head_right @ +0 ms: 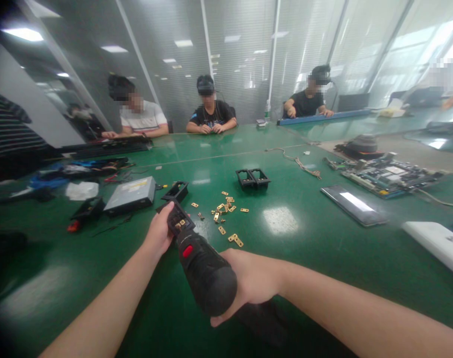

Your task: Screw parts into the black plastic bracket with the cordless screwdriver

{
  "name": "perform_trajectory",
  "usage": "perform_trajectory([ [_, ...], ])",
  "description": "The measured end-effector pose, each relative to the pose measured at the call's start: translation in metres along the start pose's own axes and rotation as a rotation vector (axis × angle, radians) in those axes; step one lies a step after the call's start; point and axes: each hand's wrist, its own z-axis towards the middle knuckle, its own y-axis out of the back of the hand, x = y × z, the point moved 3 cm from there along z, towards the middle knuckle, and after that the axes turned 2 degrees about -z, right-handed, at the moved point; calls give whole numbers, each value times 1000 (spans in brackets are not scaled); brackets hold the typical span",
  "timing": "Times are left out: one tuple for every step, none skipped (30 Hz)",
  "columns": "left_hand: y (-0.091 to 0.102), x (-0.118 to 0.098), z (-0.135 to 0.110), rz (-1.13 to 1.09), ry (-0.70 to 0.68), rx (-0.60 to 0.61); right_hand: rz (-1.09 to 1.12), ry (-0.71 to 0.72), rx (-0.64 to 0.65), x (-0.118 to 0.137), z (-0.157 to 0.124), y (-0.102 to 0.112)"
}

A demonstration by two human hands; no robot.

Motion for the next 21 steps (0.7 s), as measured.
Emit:
perform_trajectory([
  [0, 0, 0, 0, -3, -2, -27, 22, -21, 2, 1, 0],
  [0, 0, 0, 0, -5, -3, -26, 32, -35, 2, 2, 0],
  [0, 0, 0, 0, -6, -4, -6, 29, -38, 2, 2, -1],
  [-1, 0, 0, 0, -5, -6, 21, 23, -32, 1, 2, -2],
  [-1, 0, -1, 0, -5, -8, 47, 18, -25, -1, 2, -2],
  [-1, 0, -1, -1, -6, -10, 71, 17, -26, -2, 1, -3],
  [-1, 0, -1, -4, -6, -11, 93, 18, -31, -4, 1, -3],
  [-2, 0, -1, -7, -7, -13, 113, 22, -32, -6, 0, -2],
  [-2, 0, -2, -11, -7, -13, 129, 29, -31, -8, 0, -1],
  [-2, -1, -2, -15, -6, -14, 136, 43, -28, -9, 0, -1],
  [-2, -1, -2, -17, -3, -17, 134, 64, -22, -11, 0, 0],
  [-2, -1, -2, -16, -1, -18, 126, 89, -12, -12, 0, 0],
  [-3, -1, -3, -14, 2, -17, 116, 112, -2, -12, 1, 1],
  [-3, -1, -3, -13, 3, -19, 109, 131, 3, -13, 1, 1],
  [-3, -1, -3, -13, 1, -22, 109, 138, 5, -14, 1, 1],
  [-3, -1, -3, -14, -1, -25, 119, 132, 8, -15, 1, 0],
  [-4, -2, -3, -16, -5, -28, 130, 116, 6, -16, 1, 0],
  [-4, -2, -3, -18, -8, -31, 144, 98, 3, -17, 1, 0],
  [-4, -2, -3, -20, -10, -33, 161, 80, 1, -18, 1, 0],
  [-4, -2, -3, -21, -11, -35, 176, 65, 1, -19, 1, 0],
  [-4, -2, -3, -21, -13, -34, 183, 56, 2, -19, 1, 0],
])
